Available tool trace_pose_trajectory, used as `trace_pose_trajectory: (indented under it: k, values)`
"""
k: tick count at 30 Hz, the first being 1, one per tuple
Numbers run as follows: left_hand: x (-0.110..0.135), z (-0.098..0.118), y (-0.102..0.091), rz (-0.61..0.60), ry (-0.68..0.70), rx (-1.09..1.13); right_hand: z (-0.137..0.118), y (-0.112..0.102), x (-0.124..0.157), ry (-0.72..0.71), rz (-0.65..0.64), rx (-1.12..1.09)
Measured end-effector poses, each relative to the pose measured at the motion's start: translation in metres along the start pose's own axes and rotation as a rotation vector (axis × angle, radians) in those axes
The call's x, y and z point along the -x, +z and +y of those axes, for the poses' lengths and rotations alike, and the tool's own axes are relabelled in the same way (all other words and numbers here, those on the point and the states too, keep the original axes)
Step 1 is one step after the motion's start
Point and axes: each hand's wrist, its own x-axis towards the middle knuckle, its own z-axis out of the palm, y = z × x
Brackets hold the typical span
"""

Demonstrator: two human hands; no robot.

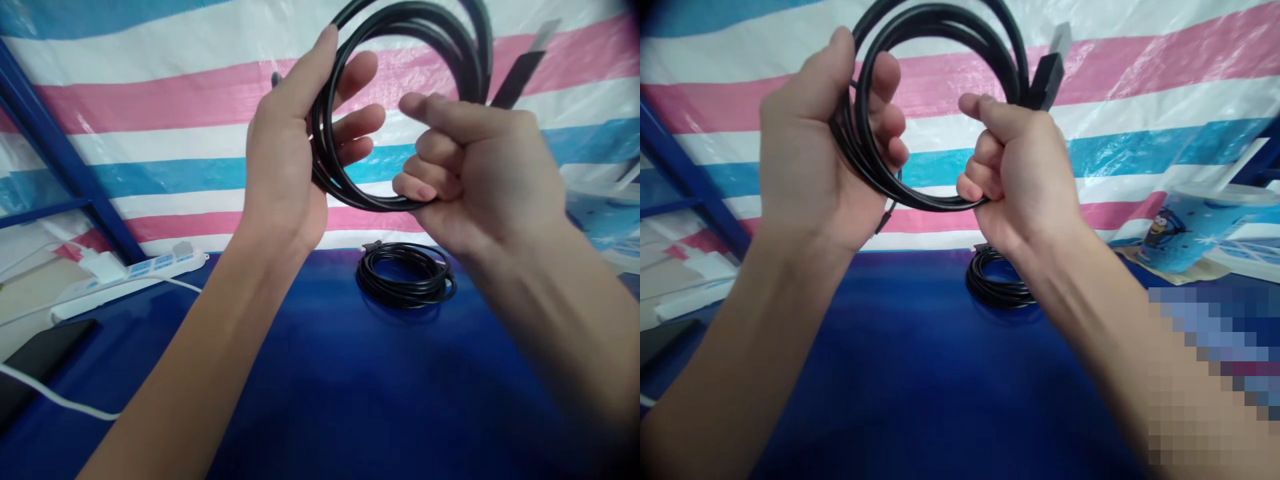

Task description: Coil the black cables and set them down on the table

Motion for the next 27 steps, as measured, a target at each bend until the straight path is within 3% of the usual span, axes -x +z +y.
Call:
trace_pose_trajectory:
  k: [3,5,8,11,14,16,19,25,27]
  values:
    - [-0.001,0.004,-0.003,-0.016,0.080,-0.137,-0.002,0.000,0.000,0.104,-0.091,0.068]
    - [0.000,0.008,-0.006,-0.095,0.071,-0.203,-0.004,-0.002,0.000,0.099,-0.118,0.133]
    - [0.000,0.017,-0.012,-0.233,-0.108,-0.354,-0.006,-0.008,0.001,0.050,-0.175,0.286]
    - [0.001,0.023,-0.020,-0.365,-0.267,-0.555,-0.003,-0.010,0.003,0.007,-0.255,0.574]
    - [0.002,0.023,-0.025,-0.491,-0.324,-0.826,0.005,-0.008,0.005,-0.015,-0.371,0.859]
    - [0.003,0.021,-0.025,-0.497,-0.341,-0.941,0.009,-0.006,0.005,-0.018,-0.388,0.944]
    - [0.003,0.016,-0.022,-0.462,-0.342,-0.893,0.011,-0.006,0.001,-0.083,-0.270,1.065]
    - [0.000,0.014,-0.017,-0.417,-0.464,-0.636,0.014,-0.010,-0.001,-0.523,0.036,1.461]
    - [0.000,0.019,-0.019,-0.433,-0.510,-0.658,0.014,-0.010,0.001,-0.654,0.050,1.520]
